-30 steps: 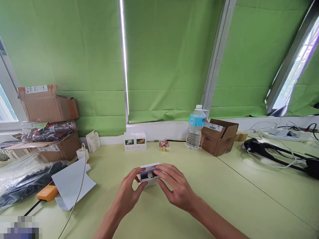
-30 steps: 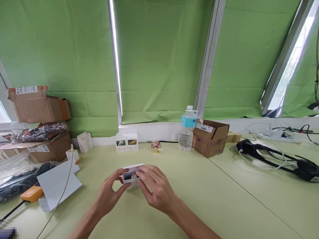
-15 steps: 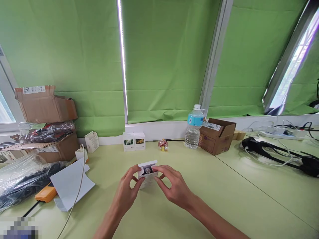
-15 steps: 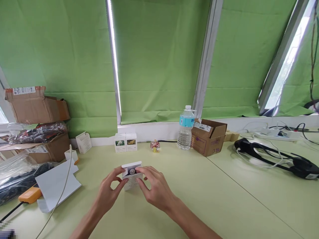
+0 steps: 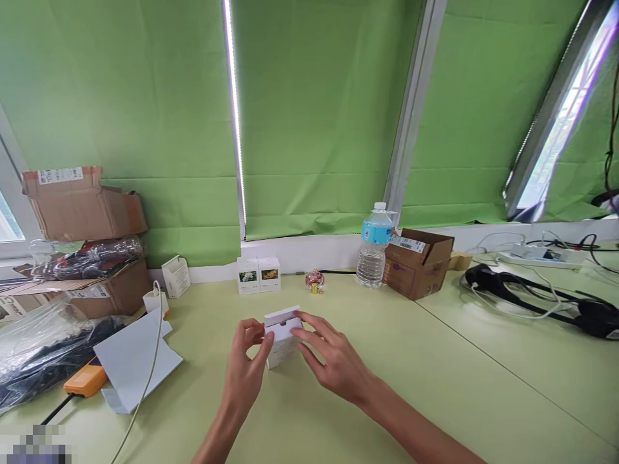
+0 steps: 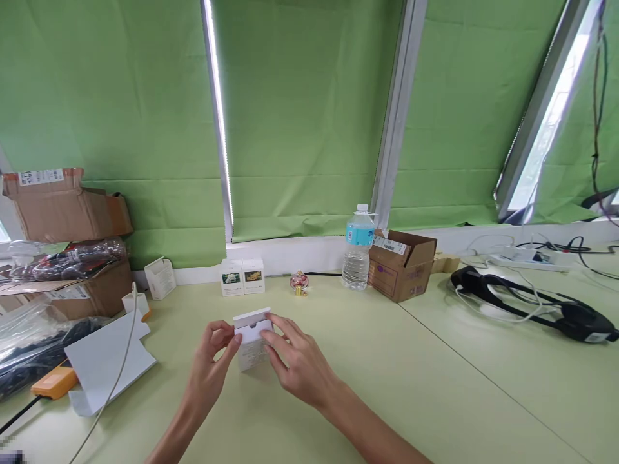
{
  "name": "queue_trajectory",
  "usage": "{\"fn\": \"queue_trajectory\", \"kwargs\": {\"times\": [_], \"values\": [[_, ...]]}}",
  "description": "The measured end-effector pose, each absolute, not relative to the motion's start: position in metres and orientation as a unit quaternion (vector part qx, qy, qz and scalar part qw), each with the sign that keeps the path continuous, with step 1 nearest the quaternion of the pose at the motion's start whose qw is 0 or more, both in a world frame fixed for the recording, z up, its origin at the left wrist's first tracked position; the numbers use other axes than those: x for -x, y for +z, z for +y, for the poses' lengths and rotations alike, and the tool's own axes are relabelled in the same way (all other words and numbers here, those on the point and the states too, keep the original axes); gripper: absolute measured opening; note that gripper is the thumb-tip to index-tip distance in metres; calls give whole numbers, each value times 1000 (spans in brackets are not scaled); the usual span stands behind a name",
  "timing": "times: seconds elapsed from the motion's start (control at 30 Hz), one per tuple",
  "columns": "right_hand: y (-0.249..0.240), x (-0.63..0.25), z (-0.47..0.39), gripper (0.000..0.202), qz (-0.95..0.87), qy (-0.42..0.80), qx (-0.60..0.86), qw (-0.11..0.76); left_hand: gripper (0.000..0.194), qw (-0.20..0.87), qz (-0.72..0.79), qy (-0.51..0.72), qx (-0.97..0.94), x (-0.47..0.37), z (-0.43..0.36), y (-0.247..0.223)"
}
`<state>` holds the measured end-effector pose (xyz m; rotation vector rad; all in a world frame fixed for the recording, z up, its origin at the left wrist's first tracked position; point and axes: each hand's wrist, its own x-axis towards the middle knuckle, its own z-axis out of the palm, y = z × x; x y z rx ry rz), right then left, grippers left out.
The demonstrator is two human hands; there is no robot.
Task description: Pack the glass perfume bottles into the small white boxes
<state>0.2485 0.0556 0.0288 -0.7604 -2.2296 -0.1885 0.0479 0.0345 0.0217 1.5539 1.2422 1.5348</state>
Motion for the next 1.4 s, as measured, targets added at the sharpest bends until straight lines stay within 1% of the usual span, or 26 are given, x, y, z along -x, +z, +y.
{"fn": "queue_trajectory", "kwargs": {"times": [0.1, 0.23, 0.37, 0.43, 0.53, 0.67, 0.73, 0.8, 0.87, 0.93, 1.0, 1.13, 1.27, 1.3, 1.33, 1.4], "values": [[29, -249, 57, 37, -876, -60, 292, 378, 23, 295, 480, 585, -583, -51, 33, 21], [28, -249, 58, 36, -876, -64, 300, 372, 25, 228, 497, 580, -603, -52, 32, 15], [25, -246, 57, 38, -863, -48, 350, 362, 28, 129, 495, 523, -681, -47, 36, 5], [25, -247, 57, 42, -866, -44, 357, 348, 28, 106, 487, 499, -709, -42, 40, 0], [27, -248, 59, 44, -873, -24, 338, 350, 27, 127, 484, 499, -708, -35, 46, -2], [31, -250, 58, 33, -819, 61, 351, 450, 23, 189, 463, 510, -700, -30, 48, 2], [33, -249, 56, 36, -789, 96, 368, 482, 22, 216, 452, 511, -698, -28, 46, 5], [35, -250, 55, 45, -782, 127, 383, 474, 21, 243, 442, 509, -697, -28, 43, 9], [36, -250, 54, 49, -791, 164, 388, 444, 20, 264, 431, 503, -701, -28, 40, 14], [37, -249, 53, 45, -795, 198, 387, 423, 19, 276, 421, 497, -707, -29, 39, 17], [38, -248, 52, 38, -790, 221, 385, 424, 20, 285, 417, 494, -707, -31, 37, 19], [37, -246, 53, 28, -784, 200, 367, 459, 24, 303, 419, 525, -676, -36, 35, 17], [34, -247, 57, 26, -803, 157, 338, 466, 42, 284, 422, 532, -677, -36, 34, 15], [34, -247, 58, 26, -805, 150, 334, 466, 43, 272, 425, 525, -686, -36, 34, 16], [33, -247, 58, 25, -807, 144, 331, 467, 39, 259, 428, 519, -693, -36, 34, 16], [32, -248, 59, 25, -810, 128, 327, 469, 28, 234, 437, 515, -699, -36, 34, 18]]}}
